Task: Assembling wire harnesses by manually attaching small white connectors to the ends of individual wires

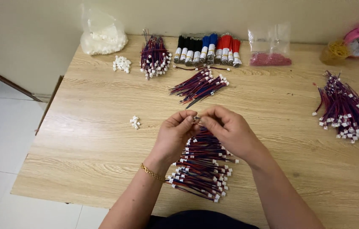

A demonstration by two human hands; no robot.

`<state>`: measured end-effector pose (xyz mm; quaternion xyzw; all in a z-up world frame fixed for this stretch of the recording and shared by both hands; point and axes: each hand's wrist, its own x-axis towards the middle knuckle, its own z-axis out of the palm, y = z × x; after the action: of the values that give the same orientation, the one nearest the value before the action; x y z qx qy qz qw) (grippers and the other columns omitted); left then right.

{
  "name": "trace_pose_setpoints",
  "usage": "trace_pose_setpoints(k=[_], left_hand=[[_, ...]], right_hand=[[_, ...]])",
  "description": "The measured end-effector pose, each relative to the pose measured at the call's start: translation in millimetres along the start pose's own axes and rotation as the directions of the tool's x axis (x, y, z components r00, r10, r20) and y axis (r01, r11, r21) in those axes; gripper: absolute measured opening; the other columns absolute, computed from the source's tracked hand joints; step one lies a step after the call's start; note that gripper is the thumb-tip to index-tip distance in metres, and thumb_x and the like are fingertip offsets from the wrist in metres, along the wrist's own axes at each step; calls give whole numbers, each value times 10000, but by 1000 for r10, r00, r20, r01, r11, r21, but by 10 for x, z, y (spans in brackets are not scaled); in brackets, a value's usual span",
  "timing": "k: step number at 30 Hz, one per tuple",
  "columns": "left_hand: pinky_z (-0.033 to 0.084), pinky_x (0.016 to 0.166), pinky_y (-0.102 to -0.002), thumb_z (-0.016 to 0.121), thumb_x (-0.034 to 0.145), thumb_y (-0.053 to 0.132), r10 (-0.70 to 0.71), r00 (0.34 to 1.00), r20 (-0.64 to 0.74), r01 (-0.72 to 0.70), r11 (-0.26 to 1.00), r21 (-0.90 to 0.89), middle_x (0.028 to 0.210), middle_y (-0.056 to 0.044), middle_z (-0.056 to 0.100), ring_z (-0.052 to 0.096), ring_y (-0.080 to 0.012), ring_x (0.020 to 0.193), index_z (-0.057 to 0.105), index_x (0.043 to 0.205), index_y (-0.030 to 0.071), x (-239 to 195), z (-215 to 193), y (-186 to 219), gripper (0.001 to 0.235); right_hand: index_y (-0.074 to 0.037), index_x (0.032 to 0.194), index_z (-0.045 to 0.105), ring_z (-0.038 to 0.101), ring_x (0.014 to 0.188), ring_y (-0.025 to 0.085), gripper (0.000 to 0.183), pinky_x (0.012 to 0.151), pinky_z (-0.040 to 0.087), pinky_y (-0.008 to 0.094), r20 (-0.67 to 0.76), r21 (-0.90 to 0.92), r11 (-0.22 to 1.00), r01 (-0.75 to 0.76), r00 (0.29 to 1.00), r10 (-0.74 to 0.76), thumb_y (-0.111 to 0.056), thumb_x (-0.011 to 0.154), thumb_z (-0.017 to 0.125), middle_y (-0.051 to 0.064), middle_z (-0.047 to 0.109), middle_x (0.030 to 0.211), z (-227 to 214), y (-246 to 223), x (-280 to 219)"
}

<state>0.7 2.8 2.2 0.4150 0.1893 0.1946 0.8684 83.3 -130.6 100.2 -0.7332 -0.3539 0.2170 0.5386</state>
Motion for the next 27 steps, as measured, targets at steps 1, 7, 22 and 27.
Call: trace_pose_setpoints(k=[1,7,22,27], left_hand=[[600,750,-318,587,942,63,-25,1000,5,25,999,-40,897,-153,676,705,-202,782,617,1084,-35,9,-16,-29,175],[603,740,-305,605,936,84,-69,996,56,76,990,-119,897,-153,689,710,-200,792,618,1091,-23,-26,37,6,189],[612,736,-312,606,935,84,-98,993,71,109,978,-176,913,-162,698,716,-198,782,613,1106,-28,-45,-42,-60,205],[611,739,-316,605,936,77,-84,994,71,94,983,-156,892,-155,695,716,-194,775,616,1098,-32,-33,-96,-81,197]], right_hand=[[-54,943,707,590,741,162,127,742,510,333,22,-19,999,25,999,-25,-142,921,619,82,672,740,-3,-15,-19],[-59,887,718,640,737,217,73,718,510,346,48,-171,978,118,993,-112,-116,866,676,111,677,773,-81,-14,-58],[-141,771,674,625,612,177,88,553,499,273,-79,-401,899,174,971,-223,-184,838,712,29,623,705,41,178,-54],[-151,753,675,633,608,182,88,551,500,276,-84,-434,885,167,971,-224,-183,824,717,20,620,689,86,167,-34]])
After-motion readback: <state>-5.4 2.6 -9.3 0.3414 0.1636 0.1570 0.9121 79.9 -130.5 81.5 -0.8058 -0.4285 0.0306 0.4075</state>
